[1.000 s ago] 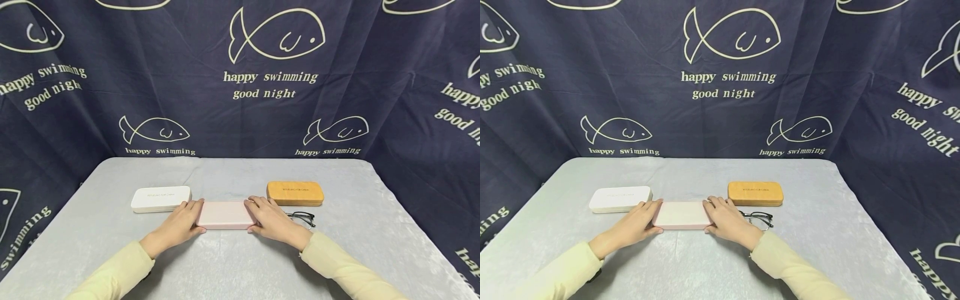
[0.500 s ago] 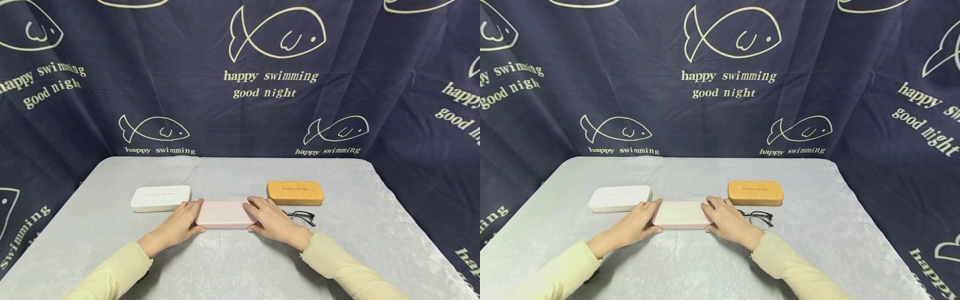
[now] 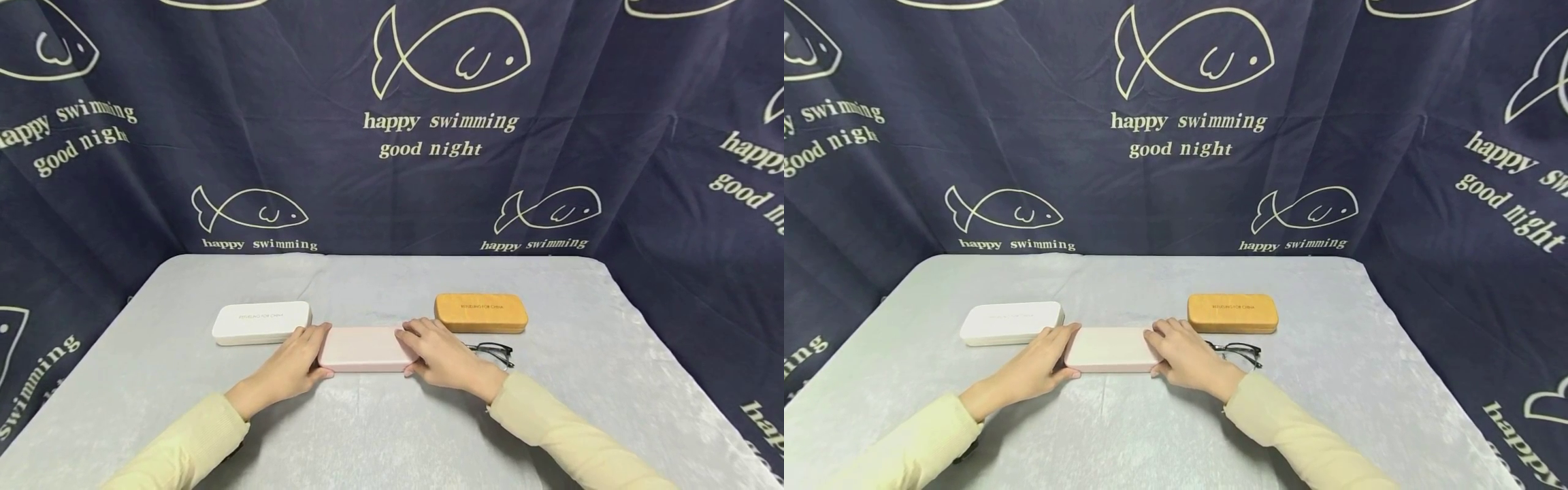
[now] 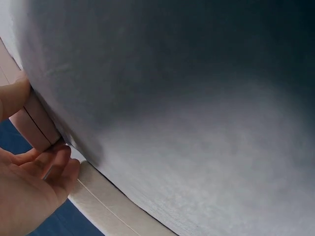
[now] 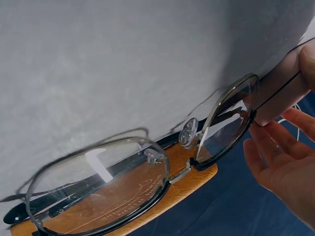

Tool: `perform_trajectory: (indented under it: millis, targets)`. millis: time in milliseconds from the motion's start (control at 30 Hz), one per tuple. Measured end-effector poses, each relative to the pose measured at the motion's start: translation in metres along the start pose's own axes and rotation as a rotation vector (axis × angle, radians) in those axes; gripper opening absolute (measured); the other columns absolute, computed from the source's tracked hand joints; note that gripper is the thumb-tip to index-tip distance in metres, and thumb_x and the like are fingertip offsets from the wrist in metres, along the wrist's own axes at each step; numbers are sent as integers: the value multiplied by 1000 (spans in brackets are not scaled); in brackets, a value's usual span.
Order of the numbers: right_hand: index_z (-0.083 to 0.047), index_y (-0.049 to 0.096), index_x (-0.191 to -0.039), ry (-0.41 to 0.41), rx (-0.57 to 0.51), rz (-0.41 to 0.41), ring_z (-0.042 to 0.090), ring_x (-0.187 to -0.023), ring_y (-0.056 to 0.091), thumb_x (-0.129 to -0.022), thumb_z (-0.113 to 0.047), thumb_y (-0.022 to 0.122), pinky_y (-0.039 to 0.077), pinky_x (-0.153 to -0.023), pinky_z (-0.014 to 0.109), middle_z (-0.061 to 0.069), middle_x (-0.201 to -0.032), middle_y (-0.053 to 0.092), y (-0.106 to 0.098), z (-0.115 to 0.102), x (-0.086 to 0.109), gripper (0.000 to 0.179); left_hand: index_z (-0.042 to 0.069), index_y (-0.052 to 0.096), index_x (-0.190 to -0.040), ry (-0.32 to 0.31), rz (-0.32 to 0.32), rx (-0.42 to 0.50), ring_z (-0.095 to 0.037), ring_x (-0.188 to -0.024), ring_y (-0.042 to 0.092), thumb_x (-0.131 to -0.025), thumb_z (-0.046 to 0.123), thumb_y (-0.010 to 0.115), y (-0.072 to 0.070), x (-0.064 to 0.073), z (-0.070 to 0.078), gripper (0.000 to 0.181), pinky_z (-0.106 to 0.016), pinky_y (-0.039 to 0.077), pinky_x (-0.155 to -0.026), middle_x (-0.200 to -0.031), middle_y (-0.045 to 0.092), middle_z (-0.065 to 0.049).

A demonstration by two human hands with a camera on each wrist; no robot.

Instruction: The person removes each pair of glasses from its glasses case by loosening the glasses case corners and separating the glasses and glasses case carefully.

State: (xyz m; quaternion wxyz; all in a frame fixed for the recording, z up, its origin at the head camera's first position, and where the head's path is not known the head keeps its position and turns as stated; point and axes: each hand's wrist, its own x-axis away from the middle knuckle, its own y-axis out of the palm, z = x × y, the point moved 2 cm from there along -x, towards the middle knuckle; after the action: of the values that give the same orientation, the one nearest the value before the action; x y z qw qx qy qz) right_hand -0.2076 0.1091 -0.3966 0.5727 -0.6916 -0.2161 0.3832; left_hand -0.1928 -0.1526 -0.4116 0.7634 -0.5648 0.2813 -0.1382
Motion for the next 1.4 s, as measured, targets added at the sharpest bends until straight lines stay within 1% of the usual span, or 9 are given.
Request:
perform_trajectory:
  millis: [167, 400, 567, 833, 1067, 1300, 1400]
  targets:
    - [-2, 58, -118, -9, -5, 4, 25, -99, 55, -70, -37, 75, 44, -90, 39, 12, -112, 59, -1, 1, -2, 62, -7, 41, -126, -7, 13, -23, -29, -101, 53, -71, 24, 78, 0, 0, 1, 73, -48, 37, -99, -114, 57, -17]
    - [-1, 58, -117, -3, -20, -18, 25, -98, 55, -70, -37, 75, 43, -91, 39, 12, -109, 60, -3, 3, -3, 61, -8, 42, -125, -27, -3, -23, -29, -100, 53, -70, 25, 78, 0, -1, 2, 74, -48, 37, -99, -116, 57, -17]
    - [-4, 57, -115, 22, -47, -50, 23, -99, 55, -72, -35, 74, 43, -91, 39, 9, -108, 60, -5, 5, -4, 56, -8, 42, -125, -39, -11, -13, -30, -103, 53, -70, 25, 78, 0, -2, 2, 74, -49, 36, -100, -117, 56, -18]
    - [-8, 57, -110, 36, -92, -65, 17, -91, 53, -73, -33, 73, 43, -85, 35, 3, -99, 59, -8, 8, -6, 47, -7, 42, -125, -57, 1, 12, -31, -106, 53, -69, 24, 79, -1, -2, 2, 74, -49, 36, -101, -118, 56, -20]
    - [-6, 58, -112, 31, -98, -104, 20, -97, 54, -78, -33, 68, 42, -89, 38, 6, -105, 60, -10, 12, -8, 45, -9, 40, -127, -87, -5, 48, -33, -113, 51, -69, 23, 79, -1, -3, 3, 78, -50, 34, -103, -123, 53, -23]
    - [-5, 59, -113, 8, -127, -118, 19, -95, 55, -81, -31, 65, 44, -85, 37, 6, -103, 60, -12, 16, -11, 42, -9, 39, -128, -103, -8, 64, -34, -115, 50, -68, 22, 80, -2, -3, 2, 79, -51, 33, -103, -124, 52, -24]
    - [-5, 59, -114, 7, -150, -127, 18, -95, 54, -81, -31, 65, 44, -84, 36, 6, -105, 61, -13, 18, -12, 42, -8, 39, -128, -107, -9, 64, -35, -115, 50, -68, 22, 80, -1, -3, 2, 79, -50, 33, -104, -124, 52, -24]
